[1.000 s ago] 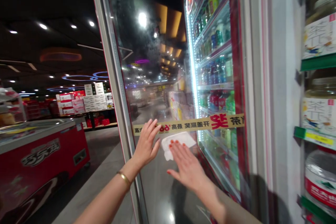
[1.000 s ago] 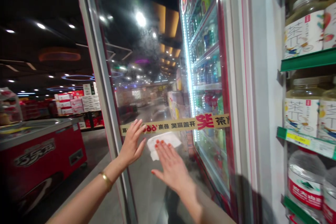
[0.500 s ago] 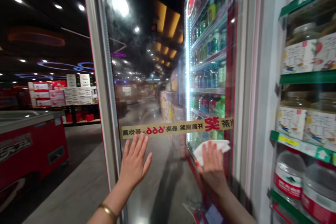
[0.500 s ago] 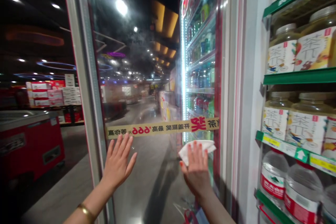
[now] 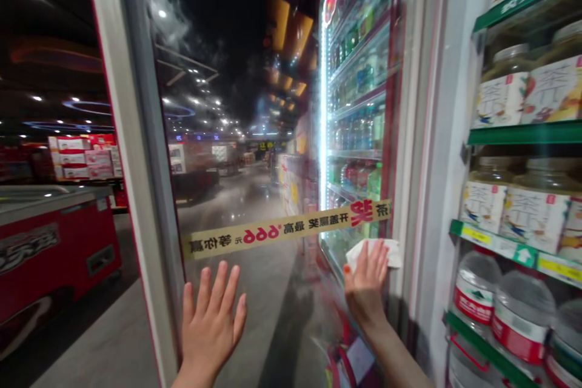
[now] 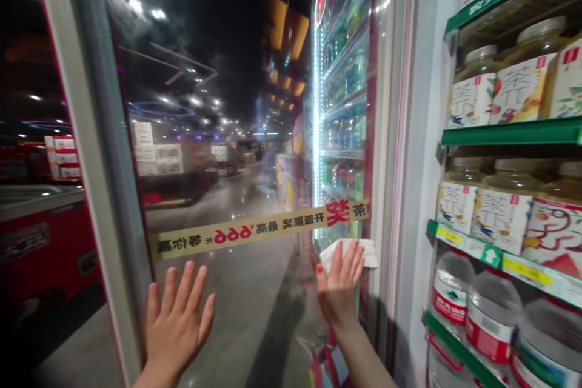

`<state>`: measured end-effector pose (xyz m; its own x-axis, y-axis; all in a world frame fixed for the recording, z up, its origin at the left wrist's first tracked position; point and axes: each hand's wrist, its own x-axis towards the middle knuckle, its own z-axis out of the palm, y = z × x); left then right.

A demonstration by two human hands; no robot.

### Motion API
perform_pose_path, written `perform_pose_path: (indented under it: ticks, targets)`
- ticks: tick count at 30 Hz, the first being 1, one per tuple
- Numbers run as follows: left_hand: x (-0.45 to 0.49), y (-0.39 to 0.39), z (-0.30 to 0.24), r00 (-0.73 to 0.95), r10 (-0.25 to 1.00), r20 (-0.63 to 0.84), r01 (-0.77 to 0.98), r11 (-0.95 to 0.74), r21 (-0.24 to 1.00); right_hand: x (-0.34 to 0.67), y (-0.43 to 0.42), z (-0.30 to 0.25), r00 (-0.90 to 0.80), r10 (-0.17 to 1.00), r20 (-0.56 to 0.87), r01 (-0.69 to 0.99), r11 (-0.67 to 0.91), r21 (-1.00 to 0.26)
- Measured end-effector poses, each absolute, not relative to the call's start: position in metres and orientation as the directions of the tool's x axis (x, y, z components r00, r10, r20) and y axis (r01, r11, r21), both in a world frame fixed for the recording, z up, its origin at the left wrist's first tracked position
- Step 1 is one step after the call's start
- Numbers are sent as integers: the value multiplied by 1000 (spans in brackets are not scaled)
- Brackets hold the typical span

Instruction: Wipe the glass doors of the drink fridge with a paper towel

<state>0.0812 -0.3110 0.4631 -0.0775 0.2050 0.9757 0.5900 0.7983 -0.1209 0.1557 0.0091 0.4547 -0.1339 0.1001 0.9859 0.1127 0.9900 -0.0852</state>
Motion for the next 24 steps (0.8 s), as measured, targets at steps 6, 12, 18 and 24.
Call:
perform_pose_path:
  ticks: [6, 12, 18, 24]
  targets:
    - [110, -313, 469, -48, 212, 976, 557, 817, -149, 147, -44, 429, -324, -207, 923, -78, 978, 192]
    - [113, -325, 459, -61, 263, 963, 493, 847, -200, 158, -23, 412, -168, 322, 932, 71, 947, -315]
    - [113, -327, 448, -172, 170, 970, 587, 809, -38, 156, -70, 361, -411, -44, 910, -102, 995, 2]
    - [111, -329, 452, -143, 239, 960, 563, 818, -120, 154, -44, 295, -195, 446, 873, 189, 891, -413]
